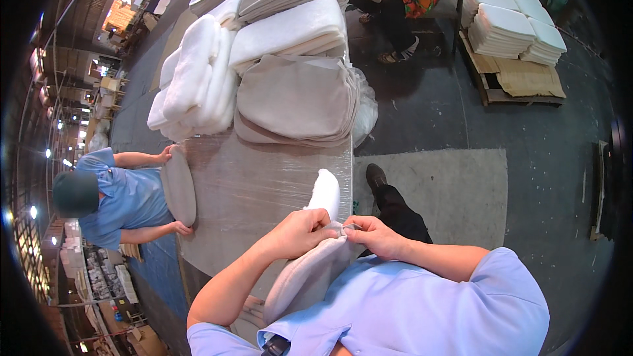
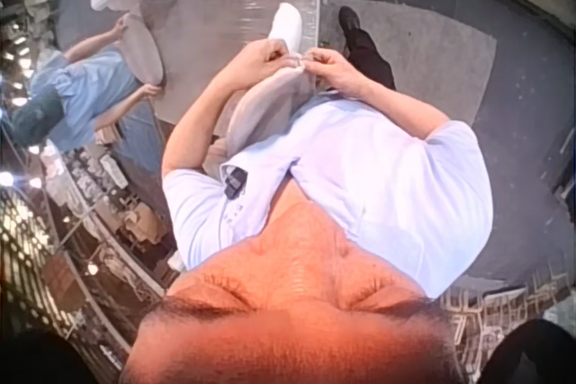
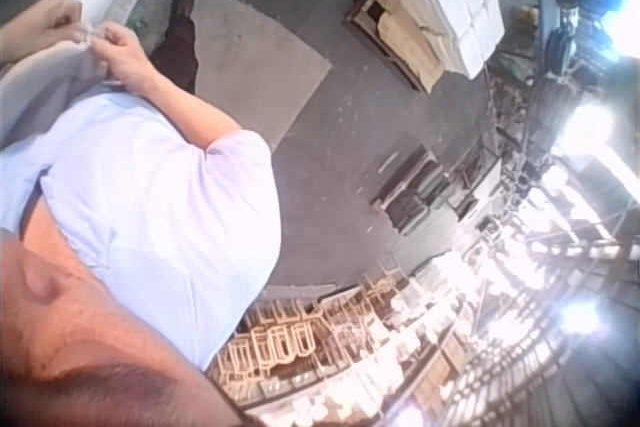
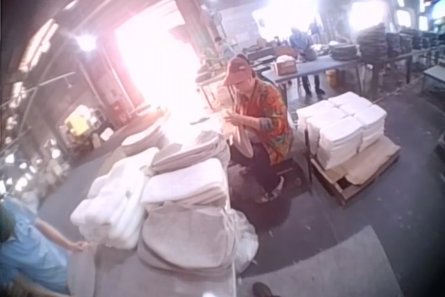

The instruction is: The person inserts white foam cushions into beige fabric covers at a work table. They repeatedly pick up a foam piece, align it with a cover, push it inside, and adjust the edges before stacking the finished item.

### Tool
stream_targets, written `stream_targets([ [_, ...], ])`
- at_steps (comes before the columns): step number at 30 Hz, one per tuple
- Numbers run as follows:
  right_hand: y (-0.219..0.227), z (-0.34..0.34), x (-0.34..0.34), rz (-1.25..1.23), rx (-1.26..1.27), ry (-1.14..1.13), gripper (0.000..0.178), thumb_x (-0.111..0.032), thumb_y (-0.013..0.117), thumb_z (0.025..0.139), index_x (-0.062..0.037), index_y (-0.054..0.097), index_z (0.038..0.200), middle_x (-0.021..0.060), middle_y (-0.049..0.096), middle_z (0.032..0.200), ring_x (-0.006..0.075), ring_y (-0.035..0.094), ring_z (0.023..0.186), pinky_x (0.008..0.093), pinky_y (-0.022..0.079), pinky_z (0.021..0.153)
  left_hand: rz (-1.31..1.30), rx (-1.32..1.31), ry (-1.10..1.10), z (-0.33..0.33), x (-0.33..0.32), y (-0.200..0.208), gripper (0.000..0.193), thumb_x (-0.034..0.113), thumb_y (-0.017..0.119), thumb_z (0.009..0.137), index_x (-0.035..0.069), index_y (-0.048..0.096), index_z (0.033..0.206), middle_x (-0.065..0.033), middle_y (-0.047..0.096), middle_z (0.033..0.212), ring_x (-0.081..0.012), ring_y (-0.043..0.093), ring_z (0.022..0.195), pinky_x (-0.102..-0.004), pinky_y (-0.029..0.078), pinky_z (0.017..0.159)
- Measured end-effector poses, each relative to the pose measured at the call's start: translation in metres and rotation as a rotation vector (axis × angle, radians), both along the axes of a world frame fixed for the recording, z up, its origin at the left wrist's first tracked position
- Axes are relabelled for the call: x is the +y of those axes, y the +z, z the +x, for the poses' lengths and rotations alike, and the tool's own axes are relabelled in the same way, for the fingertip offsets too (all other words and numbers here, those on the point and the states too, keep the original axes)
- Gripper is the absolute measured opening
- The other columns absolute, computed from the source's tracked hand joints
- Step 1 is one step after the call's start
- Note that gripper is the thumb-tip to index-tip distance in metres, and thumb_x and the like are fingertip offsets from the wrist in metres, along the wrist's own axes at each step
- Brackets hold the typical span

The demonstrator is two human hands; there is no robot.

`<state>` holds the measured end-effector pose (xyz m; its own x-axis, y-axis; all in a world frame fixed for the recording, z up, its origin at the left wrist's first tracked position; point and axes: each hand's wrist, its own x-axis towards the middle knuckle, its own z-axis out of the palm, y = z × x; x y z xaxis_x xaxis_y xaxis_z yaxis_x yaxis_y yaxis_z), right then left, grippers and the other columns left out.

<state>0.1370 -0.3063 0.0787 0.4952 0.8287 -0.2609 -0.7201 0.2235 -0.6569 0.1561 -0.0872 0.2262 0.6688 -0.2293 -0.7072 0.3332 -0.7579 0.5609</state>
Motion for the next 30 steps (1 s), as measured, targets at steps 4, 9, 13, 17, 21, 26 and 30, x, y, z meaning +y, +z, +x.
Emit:
stream_targets([
  [4,-0.002,-0.005,0.003,0.021,0.042,-0.05,0.025,-0.032,0.061,0.112,-0.0081,0.069,0.108,-0.0064,0.063,0.096,0.004,0.051,0.09,0.0243,0.044,0.08,-0.099,0.273,0.059,0.006,0.003,-0.002,0.035,0.034,0.075,0.101,0.0,0.075,0.11,-0.0093,0.075,0.09,-0.0152,0.065,0.084,-0.0353,0.054,0.077],
  [9,-0.008,-0.005,0.006,0.012,-0.085,-0.044,0.025,-0.03,0.064,0.111,-0.0067,0.07,0.111,-0.0051,0.068,0.099,0.0032,0.056,0.091,0.0243,0.047,0.081,-0.113,0.229,-0.053,0.004,0.005,-0.003,0.043,0.038,0.078,0.096,0.001,0.077,0.118,-0.0098,0.076,0.093,-0.0131,0.064,0.085,-0.0351,0.054,0.081],
  [13,-0.005,0.0,0.01,0.019,-0.055,-0.05,0.024,-0.031,0.066,0.11,-0.0078,0.073,0.105,-0.007,0.064,0.089,0.0034,0.052,0.08,0.0244,0.043,0.07,-0.041,0.079,-0.149,0.005,0.008,-0.002,0.035,0.033,0.076,0.094,0.0,0.076,0.107,-0.0171,0.075,0.09,-0.0251,0.07,0.085,-0.0423,0.055,0.081],
  [17,-0.012,0.003,0.008,-0.079,-0.066,-0.027,0.022,-0.028,0.071,0.107,-0.0065,0.075,0.103,-0.0065,0.066,0.086,0.0028,0.054,0.077,0.0234,0.043,0.066,0.153,-0.215,-0.326,0.001,0.002,-0.001,0.027,0.03,0.072,0.096,0.004,0.073,0.099,-0.0206,0.073,0.088,-0.0368,0.072,0.089,-0.0466,0.055,0.08],
  [21,-0.005,0.009,0.005,-0.167,-0.126,-0.029,0.019,-0.024,0.073,0.106,-0.005,0.076,0.107,-0.0049,0.071,0.091,0.0029,0.057,0.081,0.0235,0.046,0.071,0.252,-0.229,-0.296,0.0,-0.001,-0.008,0.028,0.033,0.065,0.1,0.006,0.073,0.097,-0.0206,0.074,0.086,-0.0411,0.073,0.088,-0.053,0.057,0.079],
  [26,-0.006,0.015,0.005,-0.122,-0.128,-0.02,0.02,-0.025,0.074,0.105,-0.0046,0.076,0.108,-0.0056,0.07,0.092,0.0029,0.056,0.081,0.0242,0.047,0.073,0.282,-0.409,-0.37,-0.005,0.003,-0.02,0.026,0.035,0.064,0.101,0.009,0.068,0.098,-0.0146,0.074,0.083,-0.0375,0.075,0.084,-0.0514,0.058,0.073],
  [30,-0.014,0.024,0.009,-0.019,-0.087,0.059,0.023,-0.028,0.074,0.105,-0.0058,0.076,0.11,-0.0078,0.066,0.091,0.0021,0.054,0.082,0.0227,0.043,0.072,0.247,-0.601,-0.417,-0.007,0.008,-0.028,0.017,0.027,0.065,0.098,0.01,0.064,0.099,-0.0094,0.073,0.079,-0.0327,0.075,0.076,-0.0476,0.058,0.061],
])
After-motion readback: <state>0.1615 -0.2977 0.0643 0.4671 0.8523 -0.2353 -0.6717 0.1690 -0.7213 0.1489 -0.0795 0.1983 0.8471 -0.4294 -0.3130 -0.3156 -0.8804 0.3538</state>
